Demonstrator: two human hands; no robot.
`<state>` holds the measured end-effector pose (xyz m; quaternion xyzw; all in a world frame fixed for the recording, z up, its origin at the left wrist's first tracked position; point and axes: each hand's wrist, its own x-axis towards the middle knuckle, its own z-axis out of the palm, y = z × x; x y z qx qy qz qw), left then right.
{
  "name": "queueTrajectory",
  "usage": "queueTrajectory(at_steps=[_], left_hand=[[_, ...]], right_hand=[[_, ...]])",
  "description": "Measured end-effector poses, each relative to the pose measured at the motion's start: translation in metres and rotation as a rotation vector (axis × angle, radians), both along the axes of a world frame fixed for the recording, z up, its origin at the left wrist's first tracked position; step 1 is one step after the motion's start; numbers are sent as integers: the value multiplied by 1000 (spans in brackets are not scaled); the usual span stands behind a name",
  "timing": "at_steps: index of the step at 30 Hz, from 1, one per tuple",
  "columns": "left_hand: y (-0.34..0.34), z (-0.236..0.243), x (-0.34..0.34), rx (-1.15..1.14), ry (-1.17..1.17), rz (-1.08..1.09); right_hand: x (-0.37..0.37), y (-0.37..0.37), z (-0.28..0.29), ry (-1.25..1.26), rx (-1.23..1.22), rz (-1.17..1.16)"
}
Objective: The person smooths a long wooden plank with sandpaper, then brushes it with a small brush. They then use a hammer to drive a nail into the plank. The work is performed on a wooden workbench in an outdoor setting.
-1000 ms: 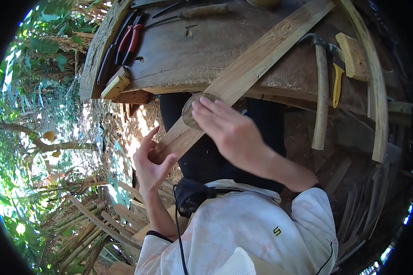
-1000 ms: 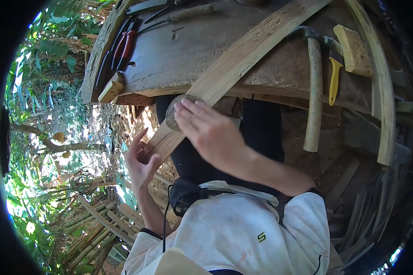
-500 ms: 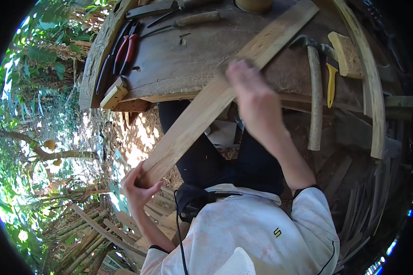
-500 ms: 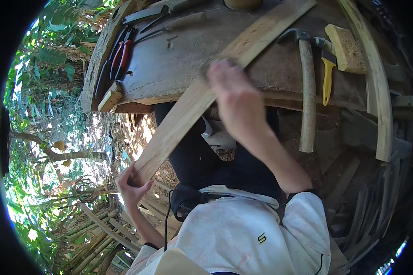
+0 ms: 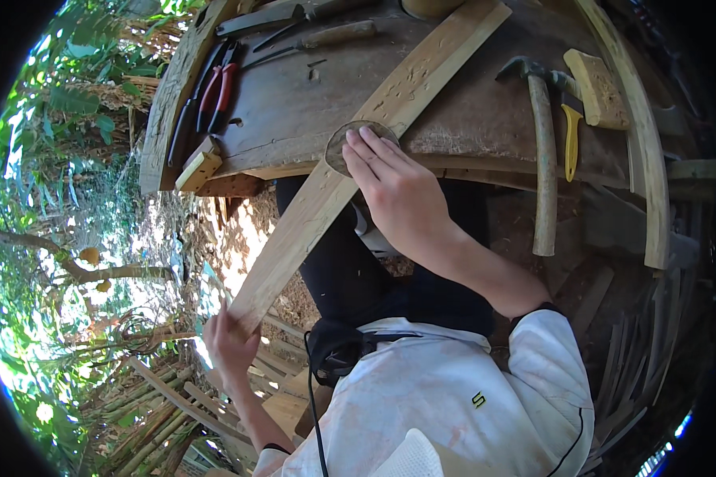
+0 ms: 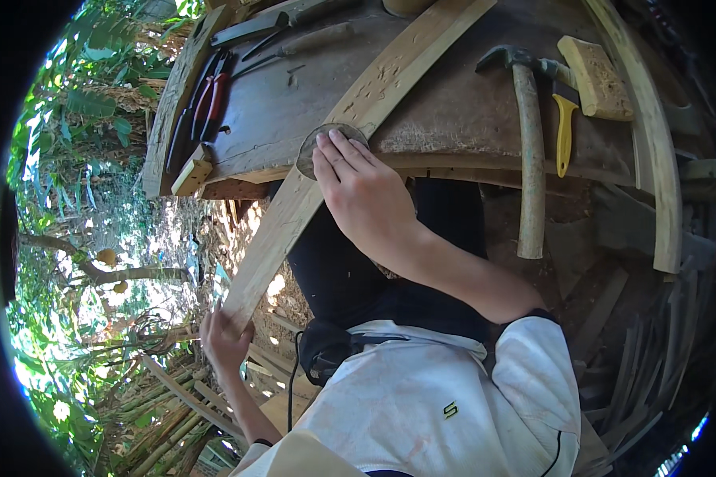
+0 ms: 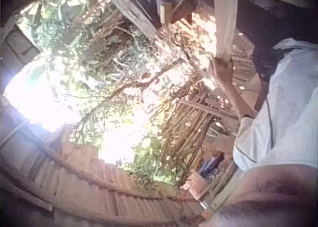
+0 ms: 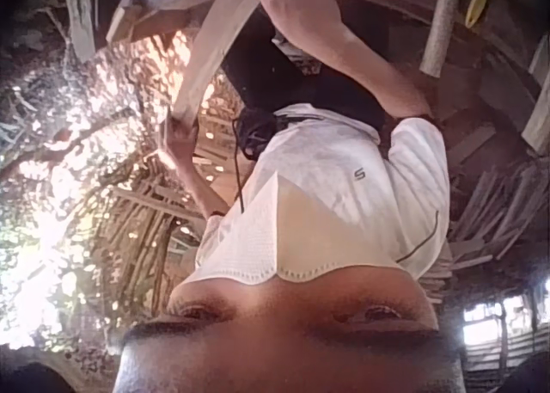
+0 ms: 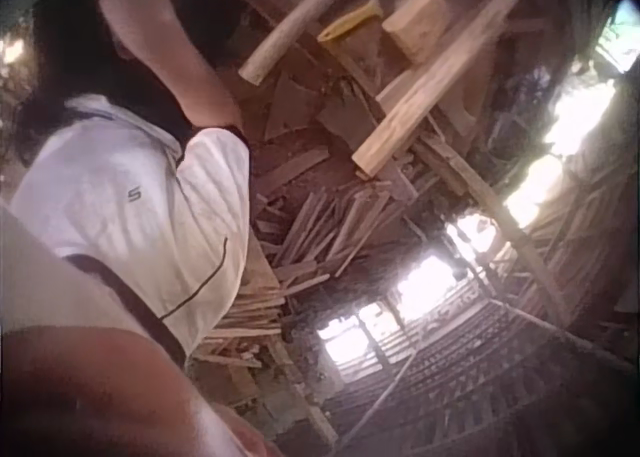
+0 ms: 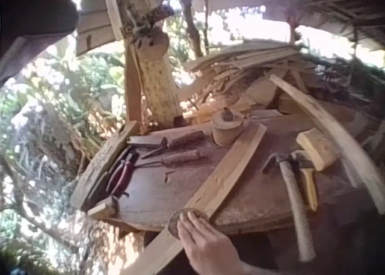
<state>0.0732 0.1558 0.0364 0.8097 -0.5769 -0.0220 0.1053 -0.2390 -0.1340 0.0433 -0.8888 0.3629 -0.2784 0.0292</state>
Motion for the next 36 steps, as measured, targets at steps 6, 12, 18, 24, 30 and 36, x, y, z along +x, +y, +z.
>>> queueTrajectory(at_steps=[6, 12, 18, 24, 30, 36], left_hand=[[-88, 0, -62, -79, 114, -48], [-75, 13, -51, -57, 193, -92], [-60, 28, -31, -42, 168, -91], [-31, 28, -17, -34, 137, -72], [-9, 30, -7, -67, 81, -26], [7, 20, 20, -113, 3, -55]], right_hand=[[2, 0, -3, -22, -31, -11], [-25, -48, 1, -139, 49, -167], [-3, -14, -3, -176, 81, 15], [-15, -41, -1, -126, 54, -205], [-33, -77, -14, -125, -35, -233], [-19, -56, -9, -179, -2, -122]])
